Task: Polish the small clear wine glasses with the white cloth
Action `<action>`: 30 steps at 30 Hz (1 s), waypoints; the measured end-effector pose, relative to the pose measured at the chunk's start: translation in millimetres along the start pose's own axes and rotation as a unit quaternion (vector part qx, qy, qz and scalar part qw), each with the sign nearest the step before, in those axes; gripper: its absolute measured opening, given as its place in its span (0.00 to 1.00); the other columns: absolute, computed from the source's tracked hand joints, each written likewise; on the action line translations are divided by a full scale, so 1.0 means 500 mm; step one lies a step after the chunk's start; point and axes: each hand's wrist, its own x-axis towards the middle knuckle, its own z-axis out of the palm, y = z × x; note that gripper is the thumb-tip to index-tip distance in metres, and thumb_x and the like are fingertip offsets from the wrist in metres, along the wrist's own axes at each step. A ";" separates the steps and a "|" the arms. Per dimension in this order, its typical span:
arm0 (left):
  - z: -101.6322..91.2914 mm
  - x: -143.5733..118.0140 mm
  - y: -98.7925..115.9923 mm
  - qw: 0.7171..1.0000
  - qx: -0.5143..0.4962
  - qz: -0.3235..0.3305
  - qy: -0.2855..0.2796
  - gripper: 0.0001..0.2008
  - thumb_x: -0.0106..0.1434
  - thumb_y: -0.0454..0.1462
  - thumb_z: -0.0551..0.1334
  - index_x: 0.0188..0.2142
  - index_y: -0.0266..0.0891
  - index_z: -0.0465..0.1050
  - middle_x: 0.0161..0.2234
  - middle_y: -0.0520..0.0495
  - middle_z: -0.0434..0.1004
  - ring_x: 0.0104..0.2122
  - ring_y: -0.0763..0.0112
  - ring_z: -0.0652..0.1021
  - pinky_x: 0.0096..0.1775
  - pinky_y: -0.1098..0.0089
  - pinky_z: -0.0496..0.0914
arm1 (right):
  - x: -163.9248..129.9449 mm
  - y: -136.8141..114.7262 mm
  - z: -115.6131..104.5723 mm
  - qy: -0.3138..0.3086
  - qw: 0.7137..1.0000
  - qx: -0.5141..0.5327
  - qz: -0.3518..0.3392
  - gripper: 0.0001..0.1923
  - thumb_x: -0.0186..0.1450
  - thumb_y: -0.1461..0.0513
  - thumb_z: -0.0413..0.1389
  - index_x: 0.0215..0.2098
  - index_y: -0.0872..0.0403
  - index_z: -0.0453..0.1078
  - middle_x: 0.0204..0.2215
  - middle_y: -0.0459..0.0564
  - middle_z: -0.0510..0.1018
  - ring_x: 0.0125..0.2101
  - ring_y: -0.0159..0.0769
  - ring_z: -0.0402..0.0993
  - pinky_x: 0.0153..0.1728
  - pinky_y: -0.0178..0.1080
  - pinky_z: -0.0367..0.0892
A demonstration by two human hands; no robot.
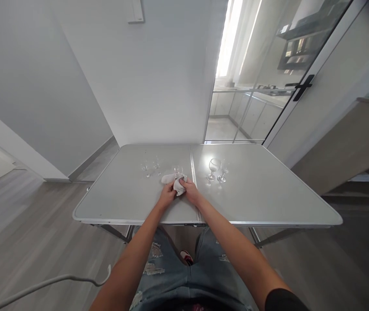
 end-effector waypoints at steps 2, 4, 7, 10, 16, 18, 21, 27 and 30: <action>-0.004 0.002 -0.008 0.999 0.031 0.023 0.021 0.11 0.58 0.38 0.63 0.39 0.37 0.80 0.38 0.45 0.80 0.40 0.64 0.76 0.46 0.65 0.69 | 0.000 0.001 0.002 -0.024 0.999 -0.029 -0.030 0.18 0.56 0.54 0.68 0.41 0.52 0.74 0.35 0.48 0.80 0.35 0.34 0.75 0.37 0.35 0.69; -0.007 0.002 -0.014 0.997 0.055 0.026 0.046 0.08 0.56 0.37 0.65 0.34 0.37 0.81 0.35 0.46 0.80 0.36 0.65 0.76 0.42 0.67 0.70 | -0.001 -0.002 0.002 -0.035 0.997 -0.056 -0.050 0.20 0.55 0.56 0.69 0.44 0.51 0.74 0.38 0.48 0.80 0.38 0.35 0.75 0.39 0.36 0.70; -0.008 0.000 -0.017 0.996 0.072 -0.016 0.047 0.07 0.55 0.37 0.65 0.28 0.36 0.80 0.28 0.48 0.79 0.30 0.66 0.75 0.36 0.68 0.70 | -0.005 -0.008 -0.001 -0.018 0.996 -0.071 -0.055 0.25 0.51 0.58 0.71 0.46 0.51 0.74 0.35 0.46 0.79 0.35 0.35 0.74 0.35 0.35 0.69; -0.006 -0.001 -0.008 0.996 0.064 -0.038 0.045 0.11 0.58 0.42 0.66 0.33 0.36 0.82 0.31 0.46 0.82 0.35 0.61 0.78 0.40 0.63 0.72 | -0.005 -0.012 -0.006 0.006 0.998 -0.027 -0.059 0.25 0.50 0.60 0.72 0.45 0.52 0.75 0.31 0.44 0.77 0.30 0.31 0.71 0.31 0.34 0.68; 0.007 -0.004 0.002 0.998 0.001 -0.050 0.029 0.23 0.56 0.46 0.70 0.48 0.37 0.77 0.50 0.38 0.78 0.49 0.54 0.77 0.52 0.56 0.72 | 0.012 -0.012 -0.018 0.091 0.992 0.035 -0.084 0.21 0.52 0.54 0.70 0.41 0.52 0.75 0.31 0.45 0.79 0.30 0.33 0.73 0.33 0.37 0.71; 0.011 -0.003 -0.006 0.998 -0.008 -0.062 0.027 0.27 0.54 0.46 0.72 0.50 0.37 0.73 0.50 0.37 0.77 0.46 0.57 0.79 0.50 0.58 0.73 | 0.018 -0.009 -0.020 0.104 0.990 0.041 -0.088 0.20 0.52 0.53 0.70 0.39 0.52 0.74 0.30 0.45 0.79 0.30 0.34 0.73 0.34 0.37 0.71; 0.011 -0.001 -0.020 0.998 0.008 -0.065 0.023 0.30 0.55 0.48 0.71 0.52 0.37 0.67 0.47 0.38 0.77 0.43 0.61 0.79 0.47 0.61 0.73 | 0.022 -0.004 -0.020 0.102 0.989 0.035 -0.099 0.19 0.53 0.53 0.69 0.38 0.52 0.74 0.31 0.45 0.79 0.30 0.32 0.73 0.35 0.36 0.71; 0.003 0.002 -0.020 0.998 -0.023 -0.045 0.030 0.28 0.59 0.54 0.65 0.50 0.37 0.68 0.47 0.41 0.76 0.47 0.62 0.75 0.49 0.64 0.69 | 0.014 -0.007 -0.013 0.054 0.995 -0.001 -0.082 0.25 0.46 0.61 0.73 0.42 0.51 0.74 0.32 0.43 0.79 0.32 0.31 0.73 0.35 0.33 0.70; 0.003 -0.001 -0.014 0.992 -0.082 -0.086 0.045 0.27 0.63 0.57 0.60 0.47 0.37 0.69 0.41 0.44 0.76 0.40 0.67 0.75 0.43 0.68 0.69 | 0.007 -0.011 -0.010 0.016 0.998 -0.006 -0.057 0.29 0.47 0.61 0.72 0.47 0.52 0.74 0.34 0.45 0.80 0.32 0.32 0.74 0.35 0.34 0.71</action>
